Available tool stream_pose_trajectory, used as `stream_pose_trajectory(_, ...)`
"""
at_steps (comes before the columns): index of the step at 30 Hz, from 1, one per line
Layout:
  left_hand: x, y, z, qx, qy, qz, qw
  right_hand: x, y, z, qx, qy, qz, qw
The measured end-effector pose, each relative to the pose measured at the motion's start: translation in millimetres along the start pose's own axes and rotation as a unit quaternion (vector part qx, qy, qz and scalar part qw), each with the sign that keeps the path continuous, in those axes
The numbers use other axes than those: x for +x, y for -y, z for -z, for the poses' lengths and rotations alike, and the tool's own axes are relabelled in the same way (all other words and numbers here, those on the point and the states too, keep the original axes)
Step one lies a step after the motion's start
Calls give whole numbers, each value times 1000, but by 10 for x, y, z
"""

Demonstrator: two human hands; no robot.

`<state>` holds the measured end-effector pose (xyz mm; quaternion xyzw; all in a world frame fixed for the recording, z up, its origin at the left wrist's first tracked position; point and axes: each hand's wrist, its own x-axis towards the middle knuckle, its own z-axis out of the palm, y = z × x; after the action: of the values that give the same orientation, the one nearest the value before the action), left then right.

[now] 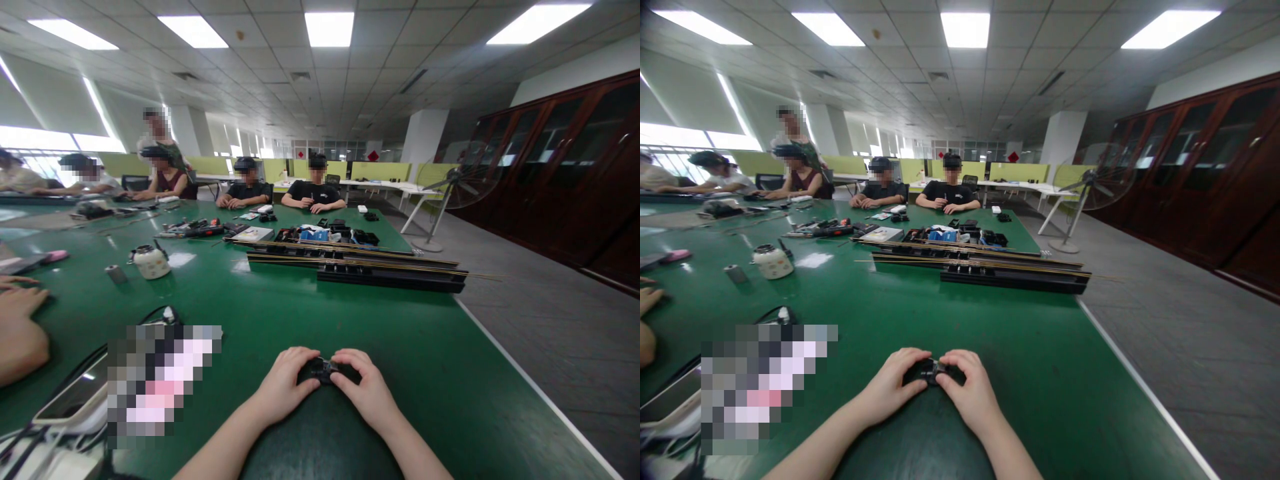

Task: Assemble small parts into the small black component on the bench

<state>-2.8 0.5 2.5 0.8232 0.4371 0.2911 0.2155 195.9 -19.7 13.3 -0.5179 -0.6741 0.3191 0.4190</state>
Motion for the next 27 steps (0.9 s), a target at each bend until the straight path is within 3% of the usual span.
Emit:
stream_pose_trajectory(13, 4, -7, -5, 2, 0, -2, 1000, -37, 101, -9, -125, 63, 17, 990)
stream_pose_trajectory(27, -3, 12, -24, 0, -6, -3, 1000, -56, 76, -13, -106, 44, -6, 993)
